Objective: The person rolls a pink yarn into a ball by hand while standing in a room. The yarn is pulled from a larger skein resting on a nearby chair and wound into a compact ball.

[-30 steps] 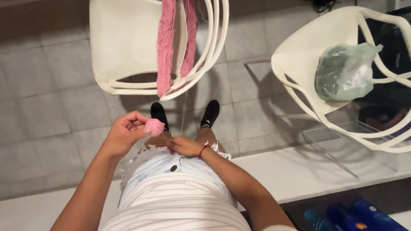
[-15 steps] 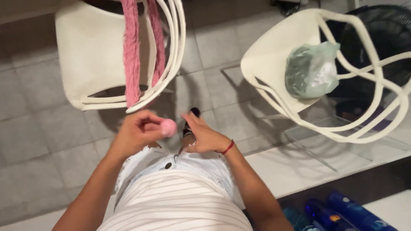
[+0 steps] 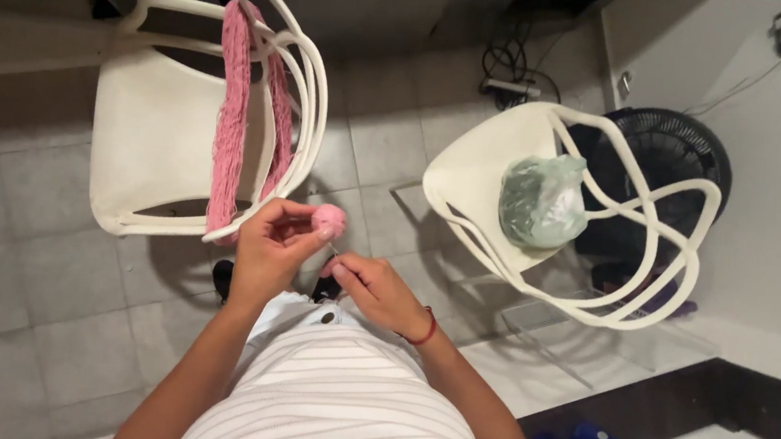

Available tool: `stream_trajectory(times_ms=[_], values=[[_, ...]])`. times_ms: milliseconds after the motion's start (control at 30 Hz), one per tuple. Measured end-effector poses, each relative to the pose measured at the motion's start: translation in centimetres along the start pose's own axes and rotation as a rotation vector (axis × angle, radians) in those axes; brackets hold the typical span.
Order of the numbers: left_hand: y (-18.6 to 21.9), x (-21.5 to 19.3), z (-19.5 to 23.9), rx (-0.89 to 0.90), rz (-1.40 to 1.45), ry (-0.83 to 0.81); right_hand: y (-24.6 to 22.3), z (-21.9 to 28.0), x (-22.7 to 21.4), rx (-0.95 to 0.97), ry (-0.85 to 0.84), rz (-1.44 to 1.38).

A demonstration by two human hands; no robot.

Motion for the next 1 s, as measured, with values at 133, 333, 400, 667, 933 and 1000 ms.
stream_trajectory(times_ms=[133,333,400,667,933,1000], values=[[-0.5,0.1,-0.6,0.027,-0.021,0.062,0.4,0.4,-1.0,-0.005,-0.003,0.41],[-6.0,-2.1,-3.2,-0.097,0.309,0.116,-2.4,0.1,-2.4,-0.054,-0.111,0.733],[-7.2,-2.6,-3.9,-0.17,0.496,0.125,-1.4,0.0,-1.9,-0.021,-0.181,0.761],[0.0,-2.3,-3.5,0.139,-0.018,0.19,-2.2,-3.2,-0.9,-0.076,-0.159,0.836],[4.7,-0.6,-4.5,0.282,-0.265,-0.19,-3.6,-7.5,-6.0,-0.224,0.16,0.756],[4.8,0.0,-4.7,0.18,-0.088,-0.294,-1.8,-8.8,-6.3,-0.218,0.2,0.618]])
Point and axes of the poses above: each hand's wrist, its own z-axis away from the middle knuckle, its own x-axis out of the palm, y = z × x, the point moved 8 cm from there along -z, towards the middle knuckle, and after that the axes turned 6 degrees about -y, right-handed, at the moved point
